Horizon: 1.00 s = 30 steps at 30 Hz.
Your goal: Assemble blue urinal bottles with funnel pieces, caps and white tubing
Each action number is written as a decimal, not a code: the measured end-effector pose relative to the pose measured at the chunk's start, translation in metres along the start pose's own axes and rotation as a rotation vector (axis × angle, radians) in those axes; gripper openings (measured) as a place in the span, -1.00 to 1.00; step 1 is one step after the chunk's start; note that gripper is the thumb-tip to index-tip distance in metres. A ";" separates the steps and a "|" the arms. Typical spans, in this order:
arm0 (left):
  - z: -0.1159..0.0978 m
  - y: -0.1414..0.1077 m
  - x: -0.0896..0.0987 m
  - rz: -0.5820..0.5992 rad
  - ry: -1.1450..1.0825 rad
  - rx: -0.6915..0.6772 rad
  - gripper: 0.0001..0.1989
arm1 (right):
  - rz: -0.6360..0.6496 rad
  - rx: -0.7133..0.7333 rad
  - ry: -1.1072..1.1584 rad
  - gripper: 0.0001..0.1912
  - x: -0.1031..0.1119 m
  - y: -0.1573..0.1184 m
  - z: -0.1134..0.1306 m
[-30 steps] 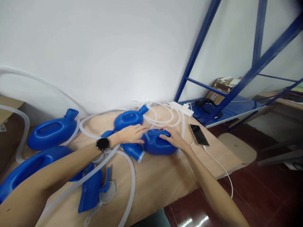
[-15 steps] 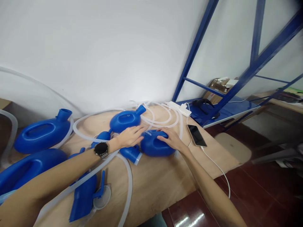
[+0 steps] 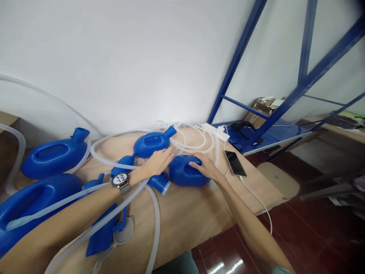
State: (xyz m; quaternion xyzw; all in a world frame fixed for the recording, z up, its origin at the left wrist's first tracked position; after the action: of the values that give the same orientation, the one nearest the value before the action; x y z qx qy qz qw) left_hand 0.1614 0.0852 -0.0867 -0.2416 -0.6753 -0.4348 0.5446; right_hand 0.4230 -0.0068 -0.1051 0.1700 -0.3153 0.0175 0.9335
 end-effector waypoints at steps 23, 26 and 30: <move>0.008 0.010 0.026 0.143 0.042 -0.179 -0.49 | 0.076 -0.092 0.150 -0.64 0.010 0.004 0.014; -0.007 0.021 0.032 0.239 -0.081 -0.018 -0.56 | 0.140 -0.130 0.058 -0.56 0.008 0.014 0.024; -0.015 0.035 0.027 0.258 -0.173 0.072 -0.68 | 0.178 -0.095 -0.216 -0.54 -0.004 0.031 0.038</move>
State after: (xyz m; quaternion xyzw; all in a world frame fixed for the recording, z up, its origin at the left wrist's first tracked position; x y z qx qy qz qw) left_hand 0.1895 0.0867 -0.0494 -0.3433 -0.6981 -0.3142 0.5441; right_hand 0.3929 0.0103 -0.0694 0.0976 -0.4283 0.0670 0.8959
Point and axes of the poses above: each hand's wrist, its own y-axis towards the middle knuckle, its own x-axis out of the back of the hand, z = x × y, the point moved 1 cm from there along y, towards the middle knuckle, and after that the axes turned 12 degrees about y, right-handed, at the moved point
